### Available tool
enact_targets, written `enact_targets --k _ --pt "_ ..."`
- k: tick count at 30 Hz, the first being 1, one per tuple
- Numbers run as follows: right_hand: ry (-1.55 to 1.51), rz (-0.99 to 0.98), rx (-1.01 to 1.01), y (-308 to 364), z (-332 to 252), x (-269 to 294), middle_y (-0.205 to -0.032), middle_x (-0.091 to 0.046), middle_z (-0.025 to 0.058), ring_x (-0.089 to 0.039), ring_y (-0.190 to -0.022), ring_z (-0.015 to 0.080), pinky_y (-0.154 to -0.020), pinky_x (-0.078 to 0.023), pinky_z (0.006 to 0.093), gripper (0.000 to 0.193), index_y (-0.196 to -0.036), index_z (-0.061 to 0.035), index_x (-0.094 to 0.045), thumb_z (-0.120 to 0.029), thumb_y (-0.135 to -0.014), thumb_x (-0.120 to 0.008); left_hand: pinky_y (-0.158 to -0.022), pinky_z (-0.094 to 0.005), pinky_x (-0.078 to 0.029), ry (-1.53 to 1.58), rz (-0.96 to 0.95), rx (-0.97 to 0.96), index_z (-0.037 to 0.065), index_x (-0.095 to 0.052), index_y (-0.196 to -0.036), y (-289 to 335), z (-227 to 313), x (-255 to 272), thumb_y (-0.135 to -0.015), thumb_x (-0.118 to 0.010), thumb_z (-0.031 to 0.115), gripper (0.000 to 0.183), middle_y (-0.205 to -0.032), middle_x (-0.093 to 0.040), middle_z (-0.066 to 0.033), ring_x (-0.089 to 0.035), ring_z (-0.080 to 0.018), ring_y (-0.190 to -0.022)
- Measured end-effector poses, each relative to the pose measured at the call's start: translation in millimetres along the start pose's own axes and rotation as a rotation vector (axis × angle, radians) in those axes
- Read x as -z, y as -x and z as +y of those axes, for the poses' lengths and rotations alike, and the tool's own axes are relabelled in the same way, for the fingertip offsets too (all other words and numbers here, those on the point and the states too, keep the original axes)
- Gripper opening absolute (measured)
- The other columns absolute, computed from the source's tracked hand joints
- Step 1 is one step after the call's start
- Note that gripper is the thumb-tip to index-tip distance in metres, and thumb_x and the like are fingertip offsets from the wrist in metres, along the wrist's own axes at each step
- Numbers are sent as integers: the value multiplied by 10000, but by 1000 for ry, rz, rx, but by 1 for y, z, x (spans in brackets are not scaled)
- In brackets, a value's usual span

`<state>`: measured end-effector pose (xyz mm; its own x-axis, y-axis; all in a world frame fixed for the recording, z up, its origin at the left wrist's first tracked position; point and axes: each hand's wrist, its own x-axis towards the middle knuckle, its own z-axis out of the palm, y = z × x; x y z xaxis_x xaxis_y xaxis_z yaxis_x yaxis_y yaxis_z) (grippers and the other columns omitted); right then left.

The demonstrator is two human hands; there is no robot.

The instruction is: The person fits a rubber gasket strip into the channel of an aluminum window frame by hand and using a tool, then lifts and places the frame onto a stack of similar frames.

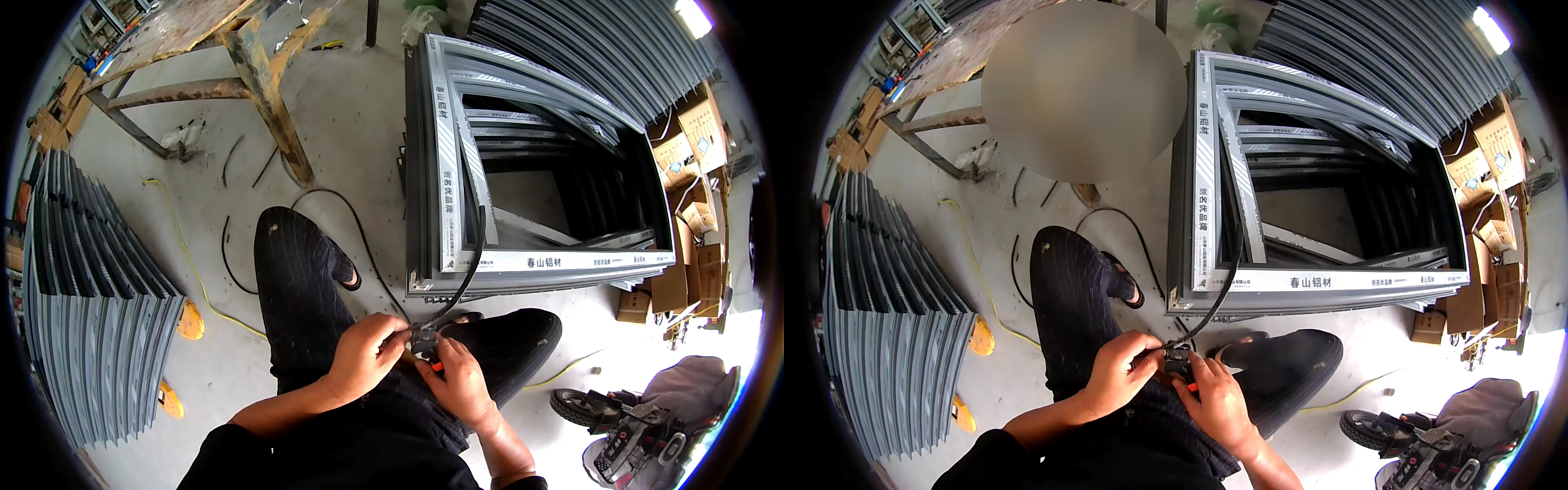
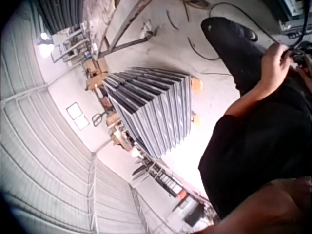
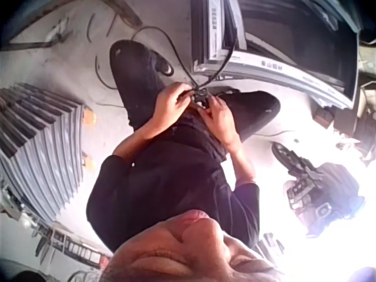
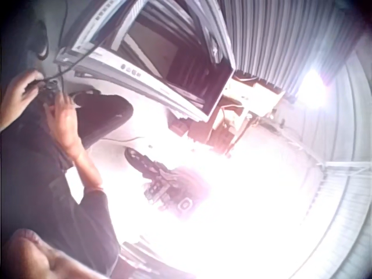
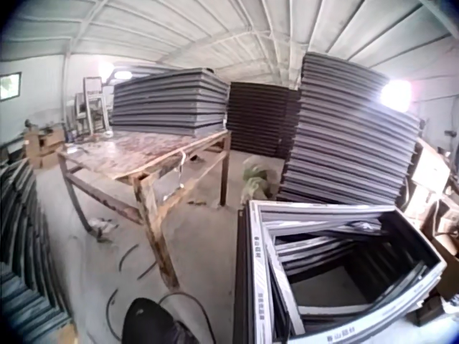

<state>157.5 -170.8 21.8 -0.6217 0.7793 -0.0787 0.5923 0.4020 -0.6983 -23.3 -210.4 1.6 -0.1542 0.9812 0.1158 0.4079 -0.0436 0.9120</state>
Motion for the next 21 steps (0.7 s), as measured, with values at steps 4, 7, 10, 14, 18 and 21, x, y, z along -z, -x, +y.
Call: enact_targets --k 4,7,10,14,18,21 --pt "22 -29 -19 -1 -2 -1 -885 -595 204 -582 -843 360 -776 -477 410 402 -1120 71 -535 -165 -823 -666 -603 -383 -456 -36 -6 15 23 -593 -865 1 4 3 -795 -644 38 87 -768 -598 -117 -580 -300 -687" --pt "41 -24 -24 -1 -2 -3 -869 -597 197 -590 -830 358 -751 -484 412 374 -1098 61 -542 -162 -823 -663 -584 -370 -450 -43 -17 0 20 -594 -870 0 5 5 -788 -645 23 96 -759 -586 -113 -572 -285 -660" --pt "69 -19 -35 0 -2 -5 -854 -602 187 -599 -809 353 -728 -490 412 356 -1080 51 -548 -166 -823 -663 -541 -342 -436 -46 -18 -50 12 -599 -881 0 1 7 -784 -648 4 109 -737 -562 -106 -555 -258 -599" --pt "137 -1 -11 0 0 -10 -827 -604 178 -606 -788 344 -706 -495 408 348 -1069 38 -553 -173 -816 -666 -554 -365 -444 -51 -42 -62 16 -583 -863 0 -5 8 -793 -635 21 87 -733 -570 -118 -569 -293 -623" --pt "211 13 -12 -2 -3 -14 -796 -599 164 -611 -770 334 -682 -498 405 309 -1031 22 -557 -157 -804 -665 -565 -369 -451 -38 -102 -1 18 -574 -861 -1 -9 11 -799 -629 42 86 -731 -581 -124 -583 -307 -641" --pt "239 -7 -41 -2 -4 -17 -788 -599 152 -612 -748 331 -668 -502 408 275 -973 7 -552 -149 -781 -672 -568 -371 -467 -39 -145 31 21 -569 -855 -1 -14 12 -801 -632 66 94 -744 -605 -120 -596 -304 -646"
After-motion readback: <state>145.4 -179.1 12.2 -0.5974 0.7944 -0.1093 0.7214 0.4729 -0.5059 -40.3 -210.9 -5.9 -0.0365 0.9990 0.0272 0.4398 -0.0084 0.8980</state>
